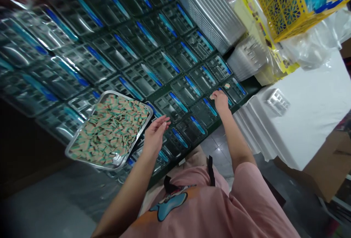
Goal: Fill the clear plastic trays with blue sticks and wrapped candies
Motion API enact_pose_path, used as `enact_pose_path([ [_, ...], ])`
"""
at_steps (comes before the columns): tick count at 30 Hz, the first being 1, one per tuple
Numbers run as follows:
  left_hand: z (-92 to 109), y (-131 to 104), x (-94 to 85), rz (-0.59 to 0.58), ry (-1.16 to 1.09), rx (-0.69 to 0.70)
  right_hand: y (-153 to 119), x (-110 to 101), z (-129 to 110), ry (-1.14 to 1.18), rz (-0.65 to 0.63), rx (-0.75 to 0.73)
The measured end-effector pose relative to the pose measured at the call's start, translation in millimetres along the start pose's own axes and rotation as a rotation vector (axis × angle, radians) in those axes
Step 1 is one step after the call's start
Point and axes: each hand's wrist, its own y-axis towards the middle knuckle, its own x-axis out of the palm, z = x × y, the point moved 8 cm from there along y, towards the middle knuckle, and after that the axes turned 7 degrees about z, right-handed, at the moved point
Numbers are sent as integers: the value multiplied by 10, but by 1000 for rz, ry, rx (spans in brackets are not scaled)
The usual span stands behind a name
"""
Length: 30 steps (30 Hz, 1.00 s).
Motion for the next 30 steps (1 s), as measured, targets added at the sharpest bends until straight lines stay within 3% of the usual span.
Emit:
enact_pose_path([
  [8, 81, -90, -165, 7, -45, 38, -71, -87, -28, -120, 35, -69],
  [11, 124, -152, -275, -12, -75, 52, -141, -205, -223, -52, 150, -122],
  [13, 134, -169, -408, 3, -106, 61, -251, -176, -562, 59, 175, -190],
  [15, 135, -175, -582, 36, -140, 67, -437, 10, -1098, 197, 77, -291],
  [19, 167, -141, -1015, 125, -172, 88, -905, 656, -2394, 443, -257, -485],
  [23, 269, -55, -1522, 230, -184, 123, -1191, 1272, -3392, 413, -421, -667],
  [26, 342, -15, -1858, 281, -194, 135, -1309, 1572, -3851, 283, -445, -813],
  [30, 390, 3, -2147, 292, -212, 133, -1425, 1781, -4096, 61, -460, -919],
])
